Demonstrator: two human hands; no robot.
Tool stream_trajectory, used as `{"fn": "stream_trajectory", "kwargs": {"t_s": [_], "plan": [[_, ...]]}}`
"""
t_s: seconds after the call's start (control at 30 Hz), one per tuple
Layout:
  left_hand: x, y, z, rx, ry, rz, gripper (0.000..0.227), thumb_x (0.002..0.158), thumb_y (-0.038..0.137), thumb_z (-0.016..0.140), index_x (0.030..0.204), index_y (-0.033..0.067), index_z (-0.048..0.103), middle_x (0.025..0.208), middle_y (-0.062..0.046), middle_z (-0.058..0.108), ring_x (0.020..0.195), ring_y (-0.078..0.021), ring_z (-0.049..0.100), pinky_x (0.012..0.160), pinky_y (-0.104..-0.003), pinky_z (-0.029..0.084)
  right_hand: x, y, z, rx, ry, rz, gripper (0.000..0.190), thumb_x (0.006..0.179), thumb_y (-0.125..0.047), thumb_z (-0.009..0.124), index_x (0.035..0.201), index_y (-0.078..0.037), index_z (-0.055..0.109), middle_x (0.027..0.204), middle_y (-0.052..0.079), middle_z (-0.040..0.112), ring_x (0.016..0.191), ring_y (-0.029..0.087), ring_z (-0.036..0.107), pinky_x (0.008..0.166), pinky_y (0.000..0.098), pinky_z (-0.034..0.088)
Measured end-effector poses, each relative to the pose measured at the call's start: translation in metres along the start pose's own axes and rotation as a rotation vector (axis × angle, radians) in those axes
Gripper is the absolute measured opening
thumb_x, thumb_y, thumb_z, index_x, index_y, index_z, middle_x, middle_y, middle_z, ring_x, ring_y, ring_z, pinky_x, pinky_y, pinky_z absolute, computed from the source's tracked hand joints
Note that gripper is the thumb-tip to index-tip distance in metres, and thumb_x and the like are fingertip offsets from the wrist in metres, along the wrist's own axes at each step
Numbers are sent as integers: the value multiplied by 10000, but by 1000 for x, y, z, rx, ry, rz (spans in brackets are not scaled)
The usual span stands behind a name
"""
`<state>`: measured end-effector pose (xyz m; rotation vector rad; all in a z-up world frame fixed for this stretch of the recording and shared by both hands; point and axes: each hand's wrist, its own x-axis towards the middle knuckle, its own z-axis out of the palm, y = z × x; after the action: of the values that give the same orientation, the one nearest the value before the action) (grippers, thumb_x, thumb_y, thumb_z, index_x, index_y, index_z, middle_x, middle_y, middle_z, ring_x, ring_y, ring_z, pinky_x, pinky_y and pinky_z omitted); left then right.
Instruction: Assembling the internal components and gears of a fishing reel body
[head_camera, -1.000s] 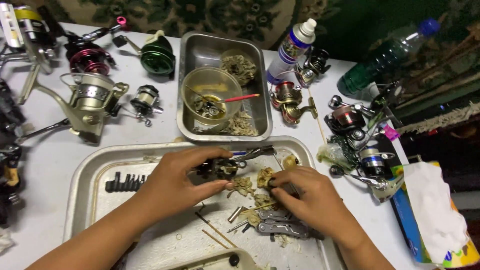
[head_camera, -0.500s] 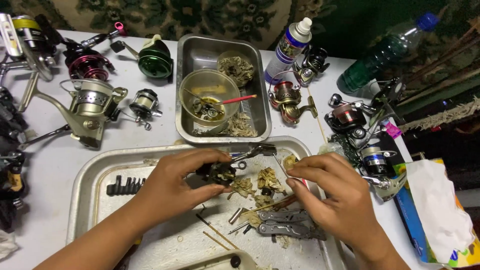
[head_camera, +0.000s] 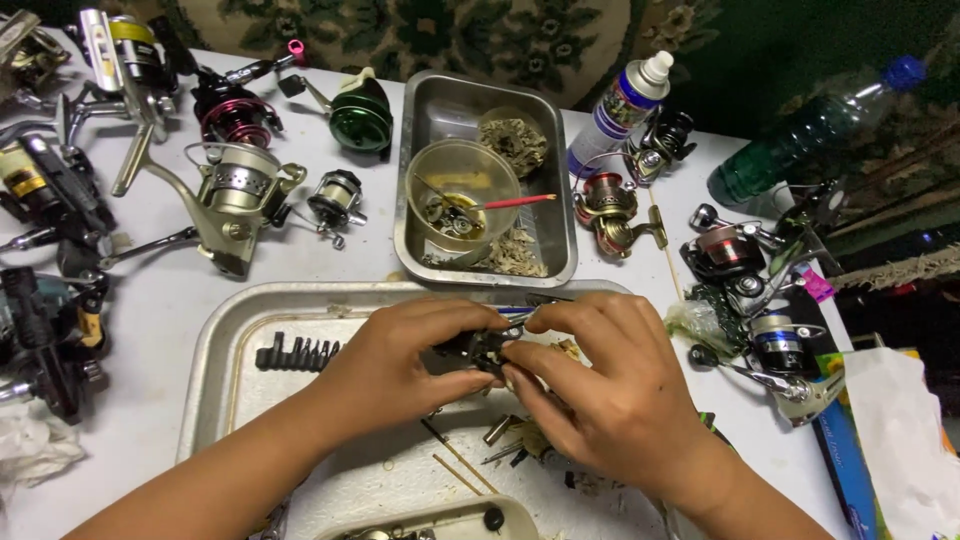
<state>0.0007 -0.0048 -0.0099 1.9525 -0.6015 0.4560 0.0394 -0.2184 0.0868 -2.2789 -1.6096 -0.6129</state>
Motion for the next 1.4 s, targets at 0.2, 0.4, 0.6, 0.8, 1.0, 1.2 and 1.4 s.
{"fn": "stream_trajectory", "kwargs": {"t_s": [0.2, 0.4, 0.6, 0.8, 1.0, 1.2, 1.4], "plan": [[1, -2, 0, 4, 8, -11, 483, 805, 261, 871, 1220, 91, 690, 1179, -77, 759, 1095, -249, 733, 961, -368, 572, 1, 4, 2, -155, -28, -61, 94, 936, -213, 711, 1008, -152, 704, 1077, 72, 664, 924, 297, 590, 746, 411, 414], [2, -1, -1, -19, -2, -4, 491, 815, 278, 855, 1227, 71, 686, 1175, -112, 761, 1098, -275, 735, 963, -378, 571, 8, 8, -1, -204, -12, -191, 38, 964, -182, 650, 992, -173, 673, 1115, 94, 681, 938, 302, 624, 726, 414, 445], [1, -1, -1, -73, -34, -42, 483, 824, 210, 844, 1252, 69, 672, 1200, -112, 754, 1092, -263, 739, 953, -359, 565, 10, 22, -1, -214, -33, -387, 66, 1008, -196, 616, 990, -162, 671, 1218, 97, 660, 964, 291, 645, 781, 411, 495], [4, 4, -4, -86, -33, -79, 476, 826, 270, 831, 1238, 85, 682, 1219, -103, 754, 1144, -249, 727, 1002, -366, 555, -1, 34, 6, 101, -87, -210, 209, 829, -211, 817, 969, -100, 708, 1225, 188, 648, 1086, 374, 597, 841, 487, 494], [1, 1, -4, -50, -36, -236, 525, 787, 344, 846, 1253, 146, 709, 1247, -66, 758, 1153, -201, 729, 928, -317, 600, -25, 47, 4, 385, 19, 144, 178, 828, -183, 798, 834, -79, 653, 893, 85, 697, 904, 216, 664, 864, 309, 572], [5, 6, -7, -35, -33, -130, 458, 798, 286, 856, 1201, 117, 718, 1197, -72, 773, 1117, -232, 749, 967, -364, 589, -32, 34, -26, 364, 61, 339, 119, 761, -161, 825, 743, -65, 757, 699, 51, 741, 658, 182, 692, 749, 340, 519], [2, 1, -7, 1, -58, -121, 507, 791, 297, 854, 1241, 115, 707, 1207, -80, 768, 1110, -248, 749, 1016, -406, 580, -75, 43, -40, 120, -169, 416, 359, 935, -37, 637, 1291, -43, 682, 1057, 100, 775, 868, 235, 698, 820, 389, 517]]}}
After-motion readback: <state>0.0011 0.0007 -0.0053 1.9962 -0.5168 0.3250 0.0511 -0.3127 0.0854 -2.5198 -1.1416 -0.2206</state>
